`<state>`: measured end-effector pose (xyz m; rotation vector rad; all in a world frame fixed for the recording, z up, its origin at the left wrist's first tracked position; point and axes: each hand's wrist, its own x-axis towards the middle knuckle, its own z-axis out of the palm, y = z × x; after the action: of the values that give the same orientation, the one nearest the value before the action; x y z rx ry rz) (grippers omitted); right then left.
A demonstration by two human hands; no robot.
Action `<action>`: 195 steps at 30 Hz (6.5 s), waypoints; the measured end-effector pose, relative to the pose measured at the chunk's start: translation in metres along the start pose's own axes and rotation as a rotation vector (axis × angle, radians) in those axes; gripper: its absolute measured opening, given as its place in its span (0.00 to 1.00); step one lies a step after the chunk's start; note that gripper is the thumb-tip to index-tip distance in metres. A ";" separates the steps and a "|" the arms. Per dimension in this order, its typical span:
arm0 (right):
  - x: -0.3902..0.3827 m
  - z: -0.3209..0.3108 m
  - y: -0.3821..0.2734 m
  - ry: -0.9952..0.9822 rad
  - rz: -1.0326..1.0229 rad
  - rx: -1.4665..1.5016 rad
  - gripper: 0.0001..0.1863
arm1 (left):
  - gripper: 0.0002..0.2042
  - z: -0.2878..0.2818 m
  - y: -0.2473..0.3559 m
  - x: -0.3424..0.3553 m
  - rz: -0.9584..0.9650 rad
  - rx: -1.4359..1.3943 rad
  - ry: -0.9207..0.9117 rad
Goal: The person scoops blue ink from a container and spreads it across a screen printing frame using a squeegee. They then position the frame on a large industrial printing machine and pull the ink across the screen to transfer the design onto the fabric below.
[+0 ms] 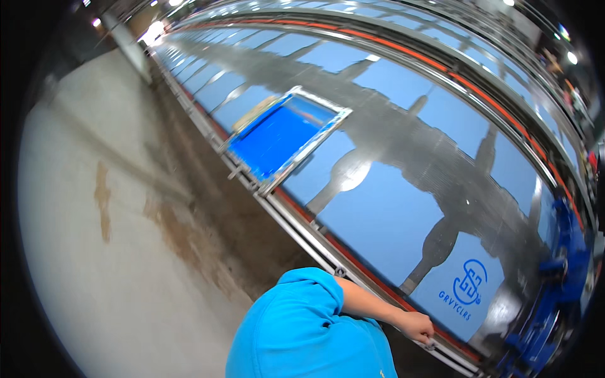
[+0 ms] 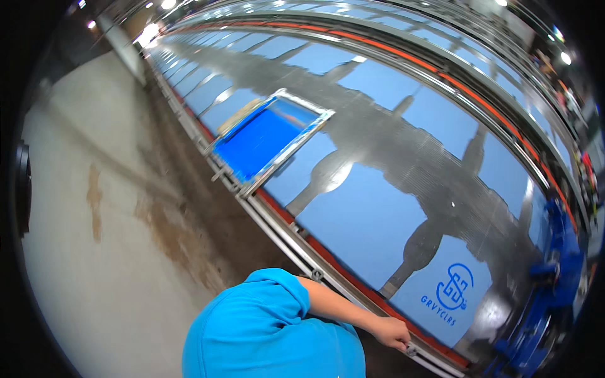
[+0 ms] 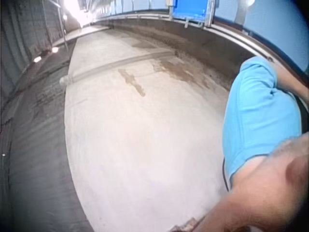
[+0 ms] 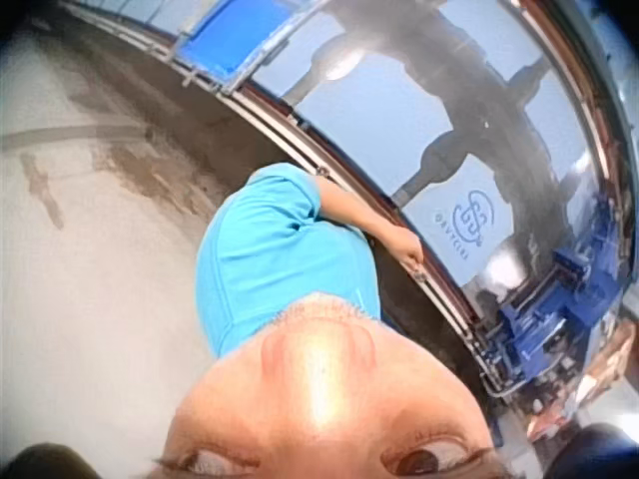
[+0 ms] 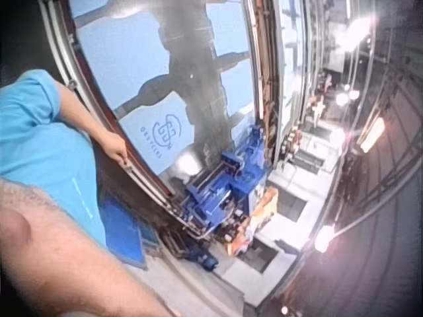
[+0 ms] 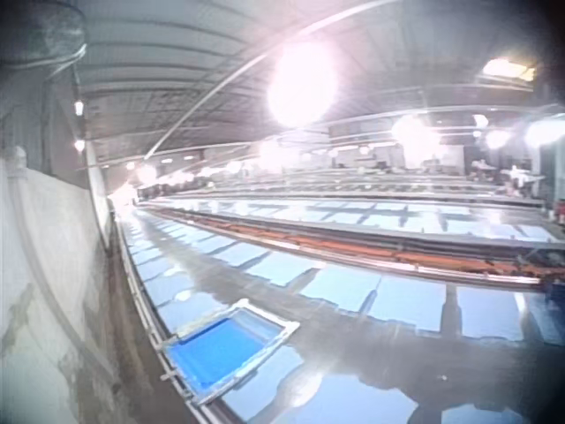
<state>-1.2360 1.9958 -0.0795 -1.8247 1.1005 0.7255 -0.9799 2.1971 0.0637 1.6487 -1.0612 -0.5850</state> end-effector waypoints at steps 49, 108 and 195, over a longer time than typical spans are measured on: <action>0.151 -0.074 -0.213 -0.323 -0.344 -0.478 0.17 | 0.36 0.006 -0.105 -0.100 -1.742 -0.420 2.457; 0.163 -0.060 -0.227 -0.300 -0.349 -0.378 0.24 | 0.37 -0.033 -0.088 -0.120 -1.847 -0.502 2.341; 0.112 0.126 -0.141 -0.561 -0.163 -1.048 0.24 | 0.28 0.132 -0.073 -0.484 -1.739 -0.366 0.936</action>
<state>-1.0662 2.0972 -0.1751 -2.2422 0.1477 1.7912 -1.2955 2.5537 -0.1101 1.8085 1.2942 -0.7888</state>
